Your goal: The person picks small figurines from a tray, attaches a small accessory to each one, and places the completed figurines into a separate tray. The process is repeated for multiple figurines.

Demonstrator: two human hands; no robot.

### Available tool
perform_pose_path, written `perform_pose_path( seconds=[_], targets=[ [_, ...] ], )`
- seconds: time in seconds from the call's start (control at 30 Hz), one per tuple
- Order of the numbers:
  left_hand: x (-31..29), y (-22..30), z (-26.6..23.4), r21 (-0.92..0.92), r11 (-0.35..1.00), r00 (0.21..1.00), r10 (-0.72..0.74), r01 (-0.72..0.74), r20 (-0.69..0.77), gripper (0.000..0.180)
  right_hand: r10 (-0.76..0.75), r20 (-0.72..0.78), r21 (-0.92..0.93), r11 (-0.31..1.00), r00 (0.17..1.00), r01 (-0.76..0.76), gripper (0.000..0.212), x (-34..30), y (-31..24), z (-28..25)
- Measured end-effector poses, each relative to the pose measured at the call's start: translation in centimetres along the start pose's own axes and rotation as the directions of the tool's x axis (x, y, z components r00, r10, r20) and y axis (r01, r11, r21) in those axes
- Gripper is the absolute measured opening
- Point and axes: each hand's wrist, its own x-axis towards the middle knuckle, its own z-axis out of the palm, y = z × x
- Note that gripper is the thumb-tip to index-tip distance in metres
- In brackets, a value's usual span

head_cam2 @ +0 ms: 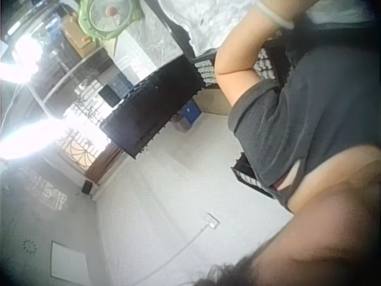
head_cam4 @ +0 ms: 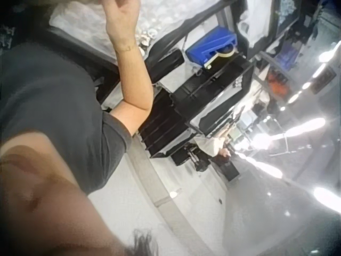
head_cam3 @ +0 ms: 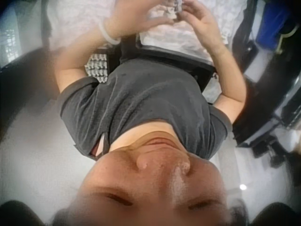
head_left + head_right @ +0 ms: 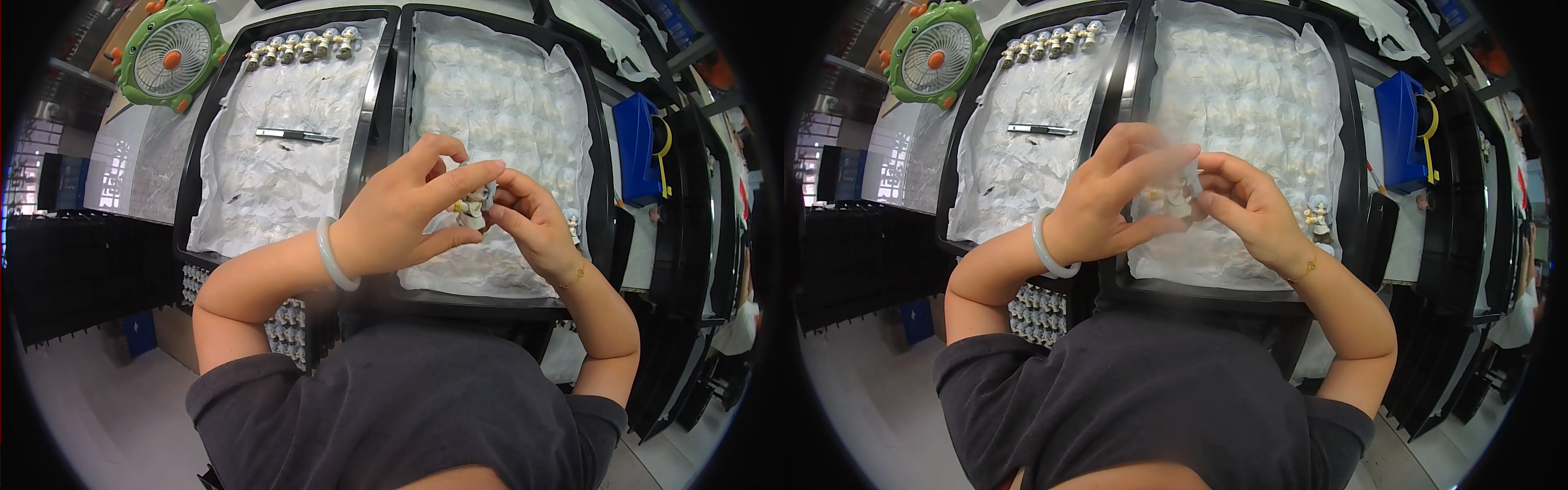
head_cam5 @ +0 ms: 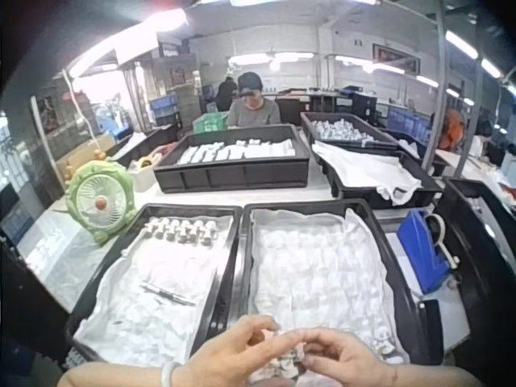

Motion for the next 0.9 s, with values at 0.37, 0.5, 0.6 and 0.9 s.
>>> perform_pose_path(
  seconds=[0.37, 0.5, 0.6, 0.9],
  targets=[
    [0.2, -0.5, -0.1, -0.475, 0.778, 0.912, -0.352, 0.411, 0.213, 0.071, -0.024, -0.080, -0.040, 0.999, 0.997, 0.021, 0.033, -0.2, -0.4, 0.3],
    [1.1, -1.6, -1.4, -0.880, 0.010, 0.840, -0.306, 0.475, 0.449, 0.078, -0.154, -0.122, -0.126, 0.982, 0.980, 0.139, 0.028, -0.4, -1.9, -0.5],
    [0.9, -1.8, -1.3, -0.887, -0.129, 0.857, -0.231, 0.443, 0.461, 0.089, -0.233, -0.195, -0.181, 0.963, 0.953, 0.198, 0.025, -0.4, -2.1, -1.3],
    [0.4, -1.8, -1.0, -0.917, -0.037, 0.917, -0.017, 0.398, 0.399, 0.091, -0.238, -0.206, -0.244, 0.952, 0.949, 0.186, 0.021, -0.2, -2.0, -1.1]
  ],
)
